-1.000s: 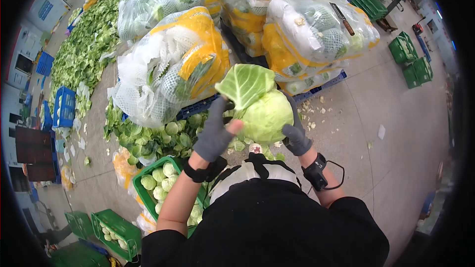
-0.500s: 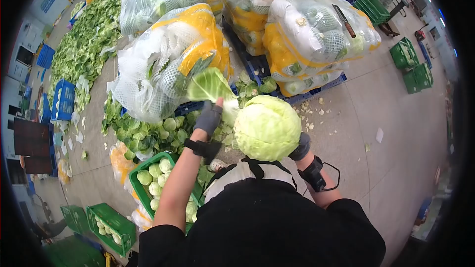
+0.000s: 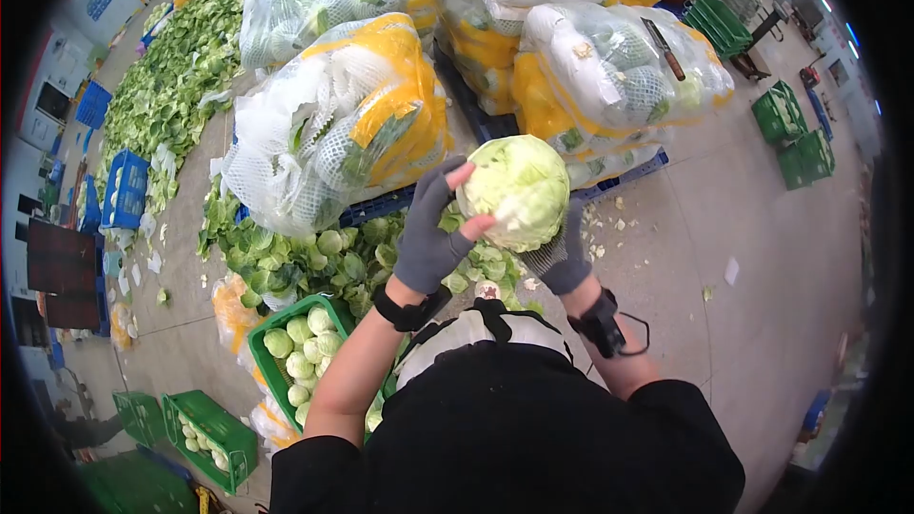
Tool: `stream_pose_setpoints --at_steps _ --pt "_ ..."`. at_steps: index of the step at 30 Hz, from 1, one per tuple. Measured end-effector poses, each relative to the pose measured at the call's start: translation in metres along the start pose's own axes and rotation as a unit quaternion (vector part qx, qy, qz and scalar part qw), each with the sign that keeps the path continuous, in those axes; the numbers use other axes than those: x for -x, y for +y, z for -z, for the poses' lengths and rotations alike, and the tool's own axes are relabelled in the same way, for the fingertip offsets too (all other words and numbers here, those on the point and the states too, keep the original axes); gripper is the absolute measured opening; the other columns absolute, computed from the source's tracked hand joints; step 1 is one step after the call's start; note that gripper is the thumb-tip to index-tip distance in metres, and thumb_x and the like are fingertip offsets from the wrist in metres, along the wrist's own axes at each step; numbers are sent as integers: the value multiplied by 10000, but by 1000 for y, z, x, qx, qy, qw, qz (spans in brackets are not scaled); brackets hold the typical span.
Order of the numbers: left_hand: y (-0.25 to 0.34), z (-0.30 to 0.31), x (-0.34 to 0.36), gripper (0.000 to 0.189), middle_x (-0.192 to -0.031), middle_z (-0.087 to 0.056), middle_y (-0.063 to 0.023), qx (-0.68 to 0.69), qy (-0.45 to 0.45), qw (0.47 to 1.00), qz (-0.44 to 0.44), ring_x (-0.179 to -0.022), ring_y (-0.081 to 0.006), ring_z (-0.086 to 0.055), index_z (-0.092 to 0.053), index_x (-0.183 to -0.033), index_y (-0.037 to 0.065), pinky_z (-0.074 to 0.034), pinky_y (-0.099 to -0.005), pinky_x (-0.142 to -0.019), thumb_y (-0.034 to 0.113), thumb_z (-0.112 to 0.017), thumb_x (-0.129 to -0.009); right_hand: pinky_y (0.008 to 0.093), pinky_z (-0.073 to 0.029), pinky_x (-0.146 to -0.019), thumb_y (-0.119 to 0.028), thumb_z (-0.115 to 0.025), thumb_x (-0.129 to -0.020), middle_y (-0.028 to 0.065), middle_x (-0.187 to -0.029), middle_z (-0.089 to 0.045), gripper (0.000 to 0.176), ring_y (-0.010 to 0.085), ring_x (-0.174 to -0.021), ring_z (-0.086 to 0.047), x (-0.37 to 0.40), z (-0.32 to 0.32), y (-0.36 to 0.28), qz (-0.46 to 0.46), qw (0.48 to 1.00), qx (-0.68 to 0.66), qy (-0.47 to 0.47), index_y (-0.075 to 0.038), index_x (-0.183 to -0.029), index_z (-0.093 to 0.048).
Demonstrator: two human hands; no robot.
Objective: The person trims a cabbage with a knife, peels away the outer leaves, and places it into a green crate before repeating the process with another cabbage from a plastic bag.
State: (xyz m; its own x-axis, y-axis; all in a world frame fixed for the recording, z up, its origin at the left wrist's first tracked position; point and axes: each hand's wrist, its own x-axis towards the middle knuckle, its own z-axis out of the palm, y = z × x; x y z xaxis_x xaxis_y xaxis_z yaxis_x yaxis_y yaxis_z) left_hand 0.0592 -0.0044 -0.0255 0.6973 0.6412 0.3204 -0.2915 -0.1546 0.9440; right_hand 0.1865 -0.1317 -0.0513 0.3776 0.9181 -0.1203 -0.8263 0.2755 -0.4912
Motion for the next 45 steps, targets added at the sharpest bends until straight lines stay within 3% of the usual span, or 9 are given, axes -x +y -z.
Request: stream_pose_setpoints --at_steps 7,17,22,26,34,36,40,41,45 --pt "25 -6 9 378 -978 -554 -108 -435 36 872 -220 -883 -287 -546 -551 -1132 91 -455 -348 -741 104 -617 -760 352 -371 -974 -455 -601 -770 106 -1270 -400 749 222 -1158 -430 -3 0 -1 53 994 92 10 -70 -1321 -271" --pt "-7 52 -27 295 -959 -546 -132 -293 129 944 83 -879 -274 -534 -549 -1097 50 -420 -353 -776 133 -570 -815 353 -368 -968 -429 -642 -736 99 -1256 -411 784 218 -1146 -435 4 5 -5 0 999 30 34 -59 -1320 -273" --pt "36 8 -10 426 -1169 -452 -156 -374 -133 902 -169 -1026 -271 -485 -496 -1208 39 -375 -344 -886 170 -576 -811 348 -336 -984 -406 -689 -689 103 -1270 -389 852 218 -1173 -397 1 1 -5 26 984 175 14 -51 -1329 -252" --pt "27 12 -4 464 -976 -517 -99 -459 -95 843 -264 -836 -283 -524 -522 -1173 104 -460 -348 -719 142 -650 -729 345 -317 -991 -406 -713 -645 99 -1286 -368 911 217 -1185 -377 8 -15 -12 29 979 202 9 -53 -1336 -236" --pt "-25 72 -32 325 -956 -545 -174 -560 28 826 63 -855 -348 -555 -515 -1108 63 -461 -407 -700 193 -551 -813 385 -285 -1029 -474 -638 -702 122 -1348 -332 875 241 -1242 -333 19 15 -1 -68 993 96 -32 -73 -1358 -222" --pt "-25 87 -25 411 -1054 -525 -203 -626 -203 708 257 -948 -353 -540 -477 -1163 51 -444 -418 -787 280 -538 -826 411 -259 -1046 -559 -483 -785 123 -1380 -302 782 258 -1248 -332 17 26 -3 -100 994 -30 -16 -86 -1359 -244" --pt "4 43 -32 609 -1218 -479 -159 -148 -137 973 116 -1090 -240 -496 -409 -1258 5 -358 -338 -938 382 -582 -811 418 -297 -1026 -513 -369 -866 137 -1351 -347 640 254 -1201 -393 2 21 -5 -119 963 -159 -182 -91 -1340 -285" --pt "14 25 -35 619 -1221 -485 -130 30 -128 988 83 -1088 -197 -493 -404 -1259 -7 -352 -324 -940 365 -600 -805 401 -369 -975 -402 -359 -909 141 -1287 -420 505 244 -1146 -445 7 12 -4 -74 983 165 -20 -78 -1295 -343" --pt "52 0 -40 509 -1095 -539 -47 76 -258 944 190 -987 -125 -498 -463 -1189 7 -383 -277 -880 268 -624 -783 383 -425 -913 -294 -387 -919 136 -1228 -466 402 233 -1095 -482 -4 6 6 -7 985 134 -108 -65 -1248 -384"
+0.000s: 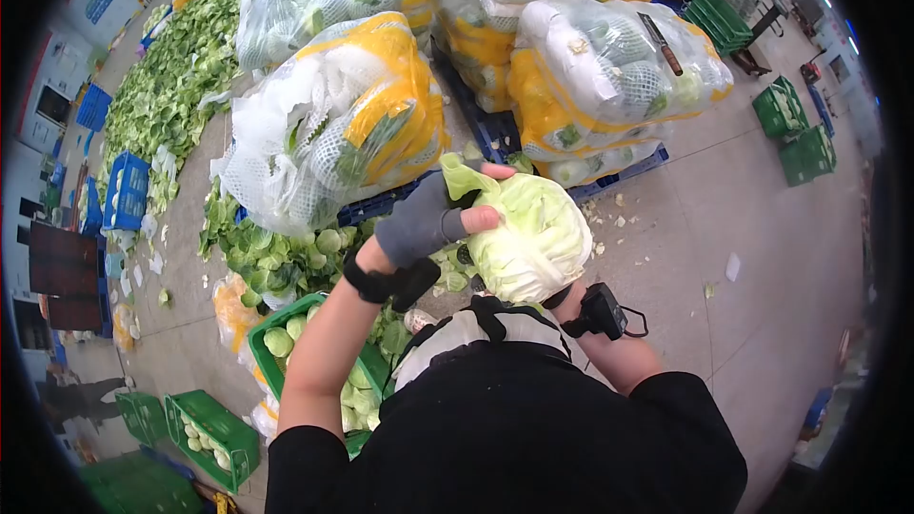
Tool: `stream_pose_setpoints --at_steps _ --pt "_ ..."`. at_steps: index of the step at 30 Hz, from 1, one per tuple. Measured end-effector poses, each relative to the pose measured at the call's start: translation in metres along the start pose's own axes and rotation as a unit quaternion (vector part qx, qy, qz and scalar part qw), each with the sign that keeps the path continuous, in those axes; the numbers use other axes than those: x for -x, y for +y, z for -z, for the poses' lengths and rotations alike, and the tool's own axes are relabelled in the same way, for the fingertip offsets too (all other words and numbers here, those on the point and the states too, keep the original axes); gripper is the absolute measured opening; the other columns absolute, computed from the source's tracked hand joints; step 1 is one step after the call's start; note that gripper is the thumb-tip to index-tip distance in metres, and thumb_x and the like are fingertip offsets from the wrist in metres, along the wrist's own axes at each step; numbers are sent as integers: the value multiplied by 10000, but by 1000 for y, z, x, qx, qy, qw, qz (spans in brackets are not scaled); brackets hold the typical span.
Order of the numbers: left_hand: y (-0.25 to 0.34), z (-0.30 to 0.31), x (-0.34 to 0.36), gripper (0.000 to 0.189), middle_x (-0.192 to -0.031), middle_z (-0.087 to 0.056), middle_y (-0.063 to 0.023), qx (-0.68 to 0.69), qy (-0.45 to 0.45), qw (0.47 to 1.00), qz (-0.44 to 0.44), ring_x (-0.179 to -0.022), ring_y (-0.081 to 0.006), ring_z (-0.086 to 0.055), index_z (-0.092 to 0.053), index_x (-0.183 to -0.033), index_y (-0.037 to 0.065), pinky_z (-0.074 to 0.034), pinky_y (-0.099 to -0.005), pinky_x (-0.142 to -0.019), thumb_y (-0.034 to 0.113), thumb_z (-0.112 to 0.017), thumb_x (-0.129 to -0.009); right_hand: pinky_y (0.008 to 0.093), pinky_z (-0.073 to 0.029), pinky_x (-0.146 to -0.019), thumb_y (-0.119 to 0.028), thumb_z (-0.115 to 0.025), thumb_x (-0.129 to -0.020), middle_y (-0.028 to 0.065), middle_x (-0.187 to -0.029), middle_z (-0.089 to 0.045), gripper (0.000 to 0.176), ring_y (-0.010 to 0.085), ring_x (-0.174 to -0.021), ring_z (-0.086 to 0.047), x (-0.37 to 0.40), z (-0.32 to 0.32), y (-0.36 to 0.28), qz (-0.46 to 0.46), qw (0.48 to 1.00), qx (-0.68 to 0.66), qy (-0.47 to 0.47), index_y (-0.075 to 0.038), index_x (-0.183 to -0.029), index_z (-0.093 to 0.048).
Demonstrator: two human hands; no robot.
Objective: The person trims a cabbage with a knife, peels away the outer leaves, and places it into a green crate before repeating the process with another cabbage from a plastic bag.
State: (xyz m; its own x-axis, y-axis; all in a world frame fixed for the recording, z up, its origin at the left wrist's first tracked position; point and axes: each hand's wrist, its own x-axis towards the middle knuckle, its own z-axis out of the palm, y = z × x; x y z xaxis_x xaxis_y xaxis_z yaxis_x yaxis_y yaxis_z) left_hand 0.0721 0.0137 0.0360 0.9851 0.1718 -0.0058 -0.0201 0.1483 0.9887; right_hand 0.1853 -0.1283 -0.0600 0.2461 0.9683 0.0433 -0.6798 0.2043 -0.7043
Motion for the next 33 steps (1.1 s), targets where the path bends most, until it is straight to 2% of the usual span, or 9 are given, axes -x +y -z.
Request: stream_pose_setpoints --at_steps 4,8,17,19,20,23,24,28,33 --pt "-2 -9 7 221 -950 -546 -2 -107 116 988 4 -896 -97 -486 -535 -949 64 -392 -240 -801 162 -633 -777 378 -435 -896 -267 -433 -903 136 -1215 -472 395 226 -1089 -484 5 10 3 13 1000 19 8 -63 -1238 -384" --pt "-11 -6 4 205 -886 -535 1 -190 123 972 -57 -860 -98 -480 -532 -913 64 -390 -238 -774 175 -637 -775 367 -437 -892 -235 -482 -880 136 -1212 -471 418 221 -1088 -483 8 13 10 4 998 -60 -11 -64 -1245 -371" --pt "3 2 21 246 -843 -532 -36 -283 4 958 41 -840 -135 -481 -519 -909 49 -385 -271 -803 194 -663 -772 360 -434 -896 -237 -501 -869 135 -1224 -463 470 228 -1105 -473 10 52 27 -34 960 -276 -6 -68 -1278 -345" --pt "7 5 27 343 -891 -541 -52 -231 -107 966 53 -869 -171 -489 -521 -969 47 -387 -293 -815 193 -715 -726 354 -422 -915 -248 -497 -867 134 -1235 -458 480 226 -1110 -473 5 61 19 -28 979 -202 15 -64 -1282 -342" --pt "-6 8 25 582 -1060 -518 -102 -315 -47 944 -86 -979 -226 -489 -475 -1113 37 -379 -322 -876 243 -769 -656 351 -416 -925 -253 -495 -865 133 -1240 -456 485 225 -1112 -473 3 64 16 -27 985 -165 27 -63 -1284 -341" --pt "-14 -3 2 819 -1216 -424 -169 -353 82 921 -146 -1105 -265 -441 -375 -1237 12 -352 -347 -942 283 -803 -594 342 -398 -954 -269 -489 -861 130 -1256 -448 501 222 -1119 -473 -1 73 14 -38 996 -53 56 -58 -1289 -337" --pt "-20 -5 -2 929 -1284 -348 -212 -353 41 923 -149 -1164 -288 -398 -330 -1261 -23 -327 -352 -979 318 -819 -549 354 -403 -949 -326 -379 -907 136 -1259 -448 468 239 -1117 -478 -3 72 17 80 955 287 -2 -39 -1276 -356" --pt "-28 -18 -4 945 -1174 -414 -189 -377 89 899 -206 -1091 -315 -429 -354 -1235 -29 -348 -350 -950 373 -818 -517 367 -419 -933 -264 -370 -909 138 -1205 -492 411 228 -1102 -489 -14 61 17 46 994 57 79 -8 -1228 -406" --pt "-24 -21 0 863 -1067 -448 -150 -418 140 885 -148 -997 -277 -475 -406 -1155 -10 -390 -353 -867 401 -818 -517 362 -450 -898 -208 -374 -903 132 -1158 -527 376 221 -1045 -532 -22 60 16 33 997 -3 72 1 -1212 -419"
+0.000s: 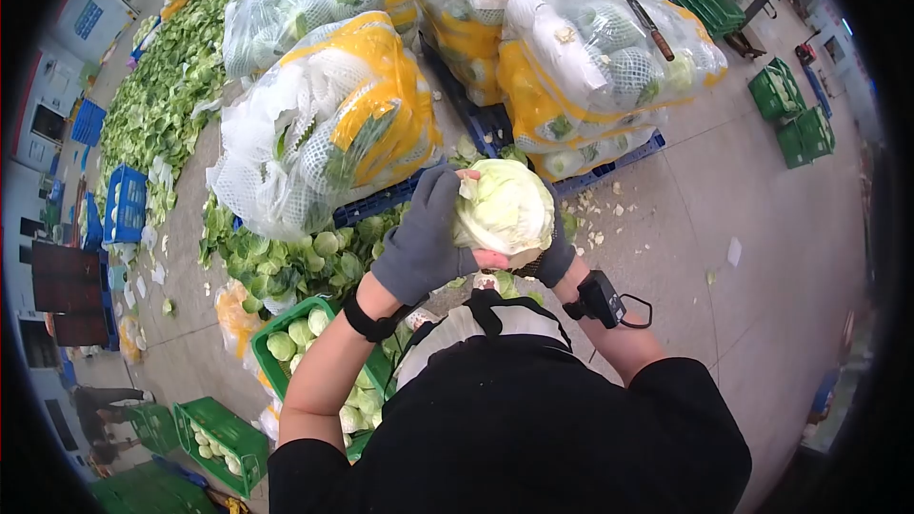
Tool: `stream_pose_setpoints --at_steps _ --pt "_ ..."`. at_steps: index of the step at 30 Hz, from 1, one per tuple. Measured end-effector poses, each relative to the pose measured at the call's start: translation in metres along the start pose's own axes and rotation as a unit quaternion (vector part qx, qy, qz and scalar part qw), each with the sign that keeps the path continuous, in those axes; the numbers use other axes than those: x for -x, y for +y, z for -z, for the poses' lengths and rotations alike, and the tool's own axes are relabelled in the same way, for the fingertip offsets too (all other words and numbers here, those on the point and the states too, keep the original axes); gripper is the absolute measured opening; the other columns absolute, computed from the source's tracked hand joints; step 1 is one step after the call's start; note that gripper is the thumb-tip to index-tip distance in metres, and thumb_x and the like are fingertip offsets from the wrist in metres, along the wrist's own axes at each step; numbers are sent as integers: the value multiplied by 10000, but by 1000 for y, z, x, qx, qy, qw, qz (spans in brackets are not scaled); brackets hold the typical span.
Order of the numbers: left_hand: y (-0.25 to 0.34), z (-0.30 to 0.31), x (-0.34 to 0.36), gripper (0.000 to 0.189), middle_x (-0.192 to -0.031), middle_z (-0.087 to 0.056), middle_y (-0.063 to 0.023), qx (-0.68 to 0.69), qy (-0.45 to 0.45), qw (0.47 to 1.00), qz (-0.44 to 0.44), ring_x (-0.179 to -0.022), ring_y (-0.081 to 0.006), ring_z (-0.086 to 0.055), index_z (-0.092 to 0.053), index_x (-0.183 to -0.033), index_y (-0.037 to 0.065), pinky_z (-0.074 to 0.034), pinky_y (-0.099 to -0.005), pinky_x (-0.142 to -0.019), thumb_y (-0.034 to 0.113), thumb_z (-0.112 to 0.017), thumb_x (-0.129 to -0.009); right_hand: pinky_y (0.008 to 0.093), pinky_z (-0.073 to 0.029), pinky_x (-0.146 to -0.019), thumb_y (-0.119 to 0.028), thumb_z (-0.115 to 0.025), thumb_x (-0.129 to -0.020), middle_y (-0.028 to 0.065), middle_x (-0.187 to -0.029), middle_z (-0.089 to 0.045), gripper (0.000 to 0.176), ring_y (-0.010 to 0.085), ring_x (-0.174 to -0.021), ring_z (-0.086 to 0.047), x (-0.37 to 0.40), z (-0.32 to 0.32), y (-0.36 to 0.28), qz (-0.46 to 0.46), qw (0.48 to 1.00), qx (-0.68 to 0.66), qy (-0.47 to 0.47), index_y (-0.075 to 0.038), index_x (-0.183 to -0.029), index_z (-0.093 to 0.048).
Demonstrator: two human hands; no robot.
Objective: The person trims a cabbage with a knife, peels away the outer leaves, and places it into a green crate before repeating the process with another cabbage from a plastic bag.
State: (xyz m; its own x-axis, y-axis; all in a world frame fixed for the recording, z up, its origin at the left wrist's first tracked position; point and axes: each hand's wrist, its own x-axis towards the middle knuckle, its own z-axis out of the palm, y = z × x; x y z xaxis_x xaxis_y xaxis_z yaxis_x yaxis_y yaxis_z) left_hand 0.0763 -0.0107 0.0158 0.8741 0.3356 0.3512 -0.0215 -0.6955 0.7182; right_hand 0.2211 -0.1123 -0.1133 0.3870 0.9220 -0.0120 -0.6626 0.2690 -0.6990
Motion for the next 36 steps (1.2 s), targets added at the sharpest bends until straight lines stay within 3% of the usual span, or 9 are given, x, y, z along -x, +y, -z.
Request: stream_pose_setpoints --at_steps 3,5,9,15,23,28,30,33,36 --pt "-7 -1 5 815 -996 -454 -138 -30 14 999 -6 -927 -271 -481 -423 -1090 -3 -404 -348 -813 408 -820 -509 365 -440 -913 -208 -349 -907 127 -1167 -526 375 225 -1050 -531 -2 -1 -2 -4 980 196 -19 -4 -1214 -420" --pt "-13 -4 12 796 -977 -453 -137 -49 26 998 -4 -904 -272 -481 -427 -1066 -1 -406 -345 -796 407 -821 -508 372 -395 -959 -239 -312 -917 123 -1228 -485 398 224 -1109 -489 3 -19 -23 -113 974 -197 -14 -18 -1236 -401" --pt "-21 0 8 772 -960 -469 -128 -54 31 998 -10 -873 -262 -491 -429 -1065 2 -404 -346 -796 374 -827 -518 380 -349 -997 -267 -256 -927 127 -1286 -431 424 231 -1162 -442 0 -19 -30 -170 956 -235 -52 -31 -1260 -374" --pt "-25 -15 19 750 -1082 -488 -138 21 126 991 -46 -993 -261 -487 -439 -1150 17 -397 -351 -873 296 -815 -564 404 -350 -987 -267 -330 -906 137 -1276 -432 433 257 -1147 -450 15 -19 -17 -40 986 153 -59 -36 -1271 -358" --pt "-22 -6 45 839 -1043 -478 -213 -14 146 988 57 -988 -366 -480 -451 -1087 -43 -399 -389 -847 457 -781 -500 401 -356 -984 -266 -357 -899 139 -1262 -442 438 258 -1138 -456 2 4 -2 -36 945 302 -118 -38 -1274 -359" --pt "-26 -12 56 730 -962 -518 -177 14 257 963 84 -912 -344 -517 -464 -1060 -11 -422 -384 -794 334 -779 -499 399 -360 -982 -266 -375 -895 140 -1253 -448 443 259 -1132 -461 -25 -5 10 19 884 432 -178 -40 -1275 -360" --pt "-8 20 58 739 -1010 -516 -187 -35 171 971 162 -963 -351 -508 -454 -1110 -12 -421 -387 -824 311 -771 -526 398 -361 -981 -266 -382 -893 140 -1250 -450 445 259 -1130 -462 -25 -5 11 46 850 491 -184 -40 -1276 -360" --pt "-9 18 57 625 -988 -597 -154 -71 233 963 119 -874 -303 -591 -546 -1086 48 -459 -363 -764 401 -718 -600 397 -363 -980 -265 -392 -890 141 -1244 -454 448 260 -1127 -465 -18 -3 13 91 781 587 -190 -41 -1276 -361" --pt "4 11 60 309 -771 -571 -82 -145 264 953 22 -649 -279 -573 -578 -945 124 -459 -341 -551 209 -673 -664 395 -365 -978 -265 -402 -888 142 -1239 -458 451 260 -1124 -467 -14 0 25 149 696 679 -181 -42 -1277 -361"
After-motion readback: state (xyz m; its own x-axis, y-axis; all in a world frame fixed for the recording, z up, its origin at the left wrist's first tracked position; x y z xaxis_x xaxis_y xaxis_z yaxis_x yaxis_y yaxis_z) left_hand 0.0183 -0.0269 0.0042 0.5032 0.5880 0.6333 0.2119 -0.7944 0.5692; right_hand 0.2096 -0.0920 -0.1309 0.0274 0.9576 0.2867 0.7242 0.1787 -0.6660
